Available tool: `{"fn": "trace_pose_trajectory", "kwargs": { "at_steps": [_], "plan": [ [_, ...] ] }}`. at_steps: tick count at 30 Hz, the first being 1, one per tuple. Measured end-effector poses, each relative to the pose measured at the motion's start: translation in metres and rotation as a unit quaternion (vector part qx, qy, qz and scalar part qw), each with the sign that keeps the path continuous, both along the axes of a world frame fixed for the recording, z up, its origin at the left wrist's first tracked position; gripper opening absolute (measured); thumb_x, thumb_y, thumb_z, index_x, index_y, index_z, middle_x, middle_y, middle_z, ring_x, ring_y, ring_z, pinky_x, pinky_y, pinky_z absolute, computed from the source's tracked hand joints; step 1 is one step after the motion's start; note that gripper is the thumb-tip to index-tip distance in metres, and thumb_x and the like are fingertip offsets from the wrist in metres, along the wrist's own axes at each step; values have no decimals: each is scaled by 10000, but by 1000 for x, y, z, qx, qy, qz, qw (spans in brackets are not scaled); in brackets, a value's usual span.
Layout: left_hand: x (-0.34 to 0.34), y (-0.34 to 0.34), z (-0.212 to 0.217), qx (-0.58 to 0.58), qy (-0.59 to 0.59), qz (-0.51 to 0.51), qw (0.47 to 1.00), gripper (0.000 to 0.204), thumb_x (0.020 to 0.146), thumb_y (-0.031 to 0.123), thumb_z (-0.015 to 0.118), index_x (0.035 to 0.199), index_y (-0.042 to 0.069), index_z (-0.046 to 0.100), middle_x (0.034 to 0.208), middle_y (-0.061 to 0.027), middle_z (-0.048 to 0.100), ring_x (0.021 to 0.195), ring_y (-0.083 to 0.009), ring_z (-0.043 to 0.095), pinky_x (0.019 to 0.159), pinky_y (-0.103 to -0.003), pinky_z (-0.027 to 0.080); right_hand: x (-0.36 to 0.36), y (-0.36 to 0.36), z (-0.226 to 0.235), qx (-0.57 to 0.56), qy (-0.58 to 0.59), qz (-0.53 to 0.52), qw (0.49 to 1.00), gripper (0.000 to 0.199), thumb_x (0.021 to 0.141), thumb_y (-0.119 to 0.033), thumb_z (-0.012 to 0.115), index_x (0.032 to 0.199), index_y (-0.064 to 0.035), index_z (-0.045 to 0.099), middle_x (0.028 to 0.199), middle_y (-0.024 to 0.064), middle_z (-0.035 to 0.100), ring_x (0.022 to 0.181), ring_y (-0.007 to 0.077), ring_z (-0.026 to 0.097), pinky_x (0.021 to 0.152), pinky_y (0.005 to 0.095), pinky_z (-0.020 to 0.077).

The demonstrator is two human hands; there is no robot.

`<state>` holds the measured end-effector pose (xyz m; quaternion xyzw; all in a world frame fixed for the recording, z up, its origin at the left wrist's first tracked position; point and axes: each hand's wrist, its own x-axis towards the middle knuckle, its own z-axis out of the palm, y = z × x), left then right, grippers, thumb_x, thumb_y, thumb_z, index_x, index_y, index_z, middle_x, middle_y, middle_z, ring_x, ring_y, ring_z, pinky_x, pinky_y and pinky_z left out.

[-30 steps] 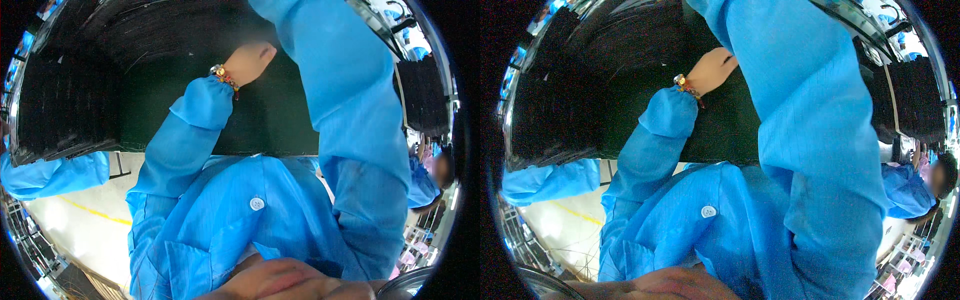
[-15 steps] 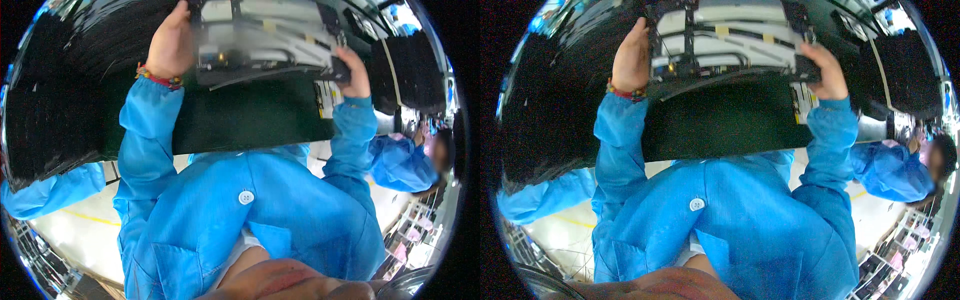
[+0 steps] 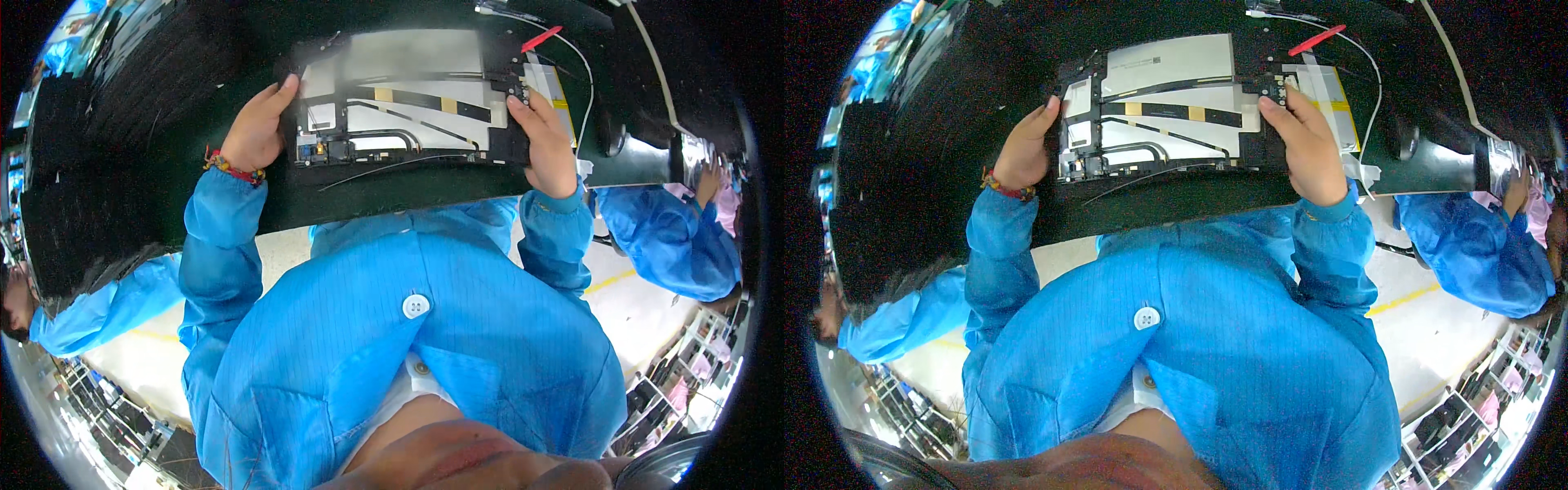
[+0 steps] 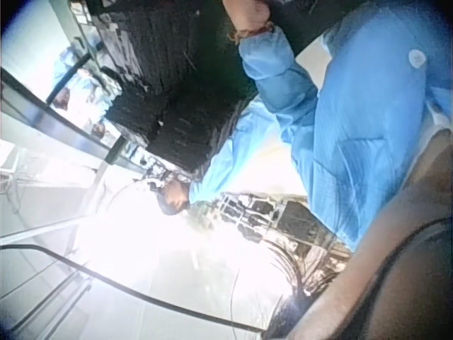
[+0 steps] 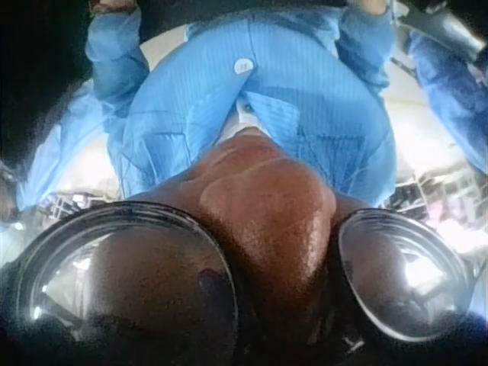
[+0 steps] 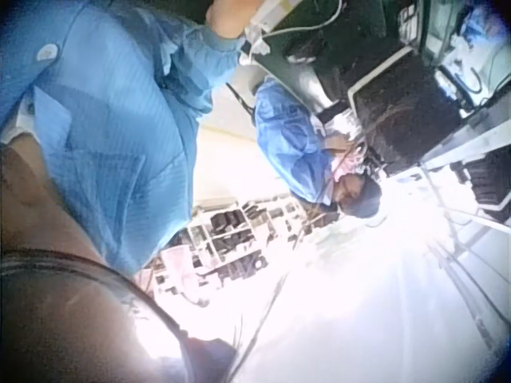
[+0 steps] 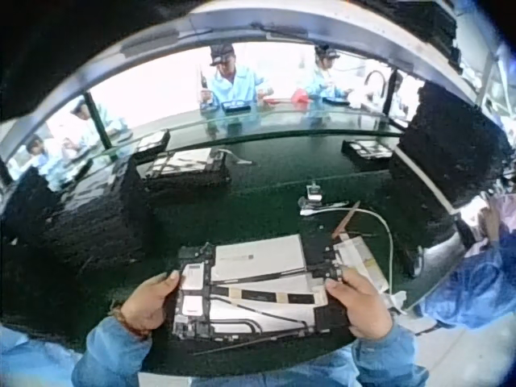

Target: Testing the functionality and touch response of tablet screens on a production line using specialized software and tools.

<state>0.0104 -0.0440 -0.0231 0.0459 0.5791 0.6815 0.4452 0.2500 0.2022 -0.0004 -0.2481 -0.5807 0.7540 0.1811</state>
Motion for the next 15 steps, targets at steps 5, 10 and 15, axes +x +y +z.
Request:
{"fn": "trace_pose_trajectory", "kwargs": {
  "at_steps": [5,10,15],
  "plan": [
    [16,-16,37,-204,229,31,951,442,906,291,542,1257,36,457,1094,-110,591,976,-238,583,827,-319,476,-2,5,17,-116,23,12,993,250,879,-112,534,1092,16,559,924,74,638,768,134,633,684,261,522],
    [50,-32,67,-128,854,-18,504,378,785,143,592,1136,8,548,1128,-169,575,1120,-343,515,914,-407,448,-1,13,21,-154,1,21,988,274,857,-128,570,1089,17,562,913,80,642,765,146,636,681,263,525],
    [64,-24,89,91,877,-188,432,247,710,103,593,935,9,633,979,-136,651,959,-307,624,826,-395,515,-7,23,26,252,-27,102,962,486,843,-245,620,1237,4,483,1214,119,538,1095,221,535,934,319,418]
  ]
}}
